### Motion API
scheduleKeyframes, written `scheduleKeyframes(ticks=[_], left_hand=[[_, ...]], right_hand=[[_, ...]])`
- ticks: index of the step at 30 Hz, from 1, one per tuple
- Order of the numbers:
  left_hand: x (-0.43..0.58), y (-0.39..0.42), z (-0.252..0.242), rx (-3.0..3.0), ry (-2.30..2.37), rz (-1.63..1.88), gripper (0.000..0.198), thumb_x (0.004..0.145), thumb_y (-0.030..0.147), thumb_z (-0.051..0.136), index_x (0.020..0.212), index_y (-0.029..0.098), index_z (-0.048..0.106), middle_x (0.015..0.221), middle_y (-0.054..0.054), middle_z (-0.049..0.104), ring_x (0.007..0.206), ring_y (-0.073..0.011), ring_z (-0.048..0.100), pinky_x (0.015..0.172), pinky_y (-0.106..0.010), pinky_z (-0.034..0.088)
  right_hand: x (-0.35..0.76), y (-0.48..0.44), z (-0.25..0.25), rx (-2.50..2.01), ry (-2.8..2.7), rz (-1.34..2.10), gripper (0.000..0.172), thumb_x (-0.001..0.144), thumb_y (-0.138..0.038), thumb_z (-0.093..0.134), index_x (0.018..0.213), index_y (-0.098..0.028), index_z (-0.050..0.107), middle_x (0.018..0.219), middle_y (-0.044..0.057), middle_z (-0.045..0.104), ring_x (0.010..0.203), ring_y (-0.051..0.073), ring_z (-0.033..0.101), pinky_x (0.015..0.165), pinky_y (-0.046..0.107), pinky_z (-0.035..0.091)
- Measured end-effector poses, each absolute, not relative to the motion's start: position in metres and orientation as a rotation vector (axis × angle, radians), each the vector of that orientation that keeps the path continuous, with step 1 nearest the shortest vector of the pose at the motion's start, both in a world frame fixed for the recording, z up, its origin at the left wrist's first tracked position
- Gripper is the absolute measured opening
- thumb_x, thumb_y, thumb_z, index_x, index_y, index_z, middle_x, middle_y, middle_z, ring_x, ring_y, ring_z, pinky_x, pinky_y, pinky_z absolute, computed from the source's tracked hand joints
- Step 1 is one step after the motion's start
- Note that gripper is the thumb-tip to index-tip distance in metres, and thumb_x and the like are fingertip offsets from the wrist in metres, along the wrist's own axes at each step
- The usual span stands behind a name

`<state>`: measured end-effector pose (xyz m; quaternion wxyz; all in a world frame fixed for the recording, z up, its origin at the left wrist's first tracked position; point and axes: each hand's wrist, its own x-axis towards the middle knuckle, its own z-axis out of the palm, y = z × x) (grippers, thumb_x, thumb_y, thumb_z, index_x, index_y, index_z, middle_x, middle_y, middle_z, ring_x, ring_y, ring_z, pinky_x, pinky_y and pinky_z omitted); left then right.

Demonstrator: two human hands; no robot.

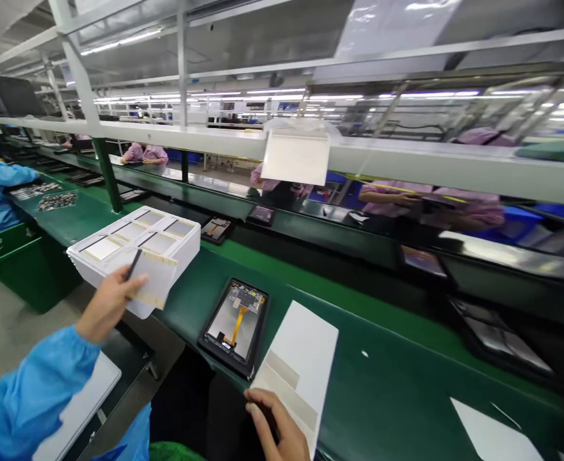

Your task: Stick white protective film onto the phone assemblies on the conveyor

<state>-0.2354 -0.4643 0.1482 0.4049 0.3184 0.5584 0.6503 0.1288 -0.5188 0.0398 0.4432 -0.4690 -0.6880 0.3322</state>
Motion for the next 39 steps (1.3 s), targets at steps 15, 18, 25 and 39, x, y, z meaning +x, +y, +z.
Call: scheduleKeyframes(ticks=[15,18,25,39], left_hand=[[-0.033,-0.520,0.042,0.894,0.987,1.040,0.047,0.082,0.039,0.071,0.122,0.015,0.064,0.123,-0.014,0.068,0.119,-0.0311,0.061,0.104,-0.045,0.046],[-0.035,-0.521,0.035,1.134,1.094,1.028,0.046,0.086,0.040,0.066,0.124,0.016,0.064,0.126,-0.013,0.067,0.119,-0.0293,0.060,0.107,-0.044,0.043],[-0.035,-0.518,0.034,1.370,1.158,1.016,0.044,0.091,0.040,0.057,0.128,0.018,0.061,0.130,-0.011,0.065,0.122,-0.0275,0.058,0.109,-0.042,0.041],[-0.038,-0.480,0.044,0.626,0.929,1.149,0.067,0.073,0.042,0.079,0.131,0.017,0.058,0.121,-0.014,0.070,0.112,-0.0323,0.065,0.100,-0.048,0.051]], right_hand=[[0.144,-0.501,0.053,-1.400,-1.553,0.643,0.012,0.095,-0.024,0.055,0.095,-0.020,0.066,0.088,0.002,0.068,0.076,0.015,0.061,0.068,0.027,0.047],[0.145,-0.500,0.052,-1.456,-1.521,0.641,0.013,0.095,-0.024,0.055,0.088,-0.020,0.065,0.080,0.000,0.068,0.069,0.014,0.060,0.065,0.026,0.046],[0.129,-0.497,0.056,-1.495,-1.734,0.092,0.015,0.092,-0.010,0.049,0.085,-0.019,0.060,0.100,0.009,0.065,0.094,0.023,0.059,0.081,0.037,0.050],[0.134,-0.558,0.081,-0.824,-1.861,0.639,0.009,0.089,-0.014,0.054,0.085,-0.022,0.052,0.086,0.005,0.070,0.074,0.014,0.063,0.066,0.027,0.052]])
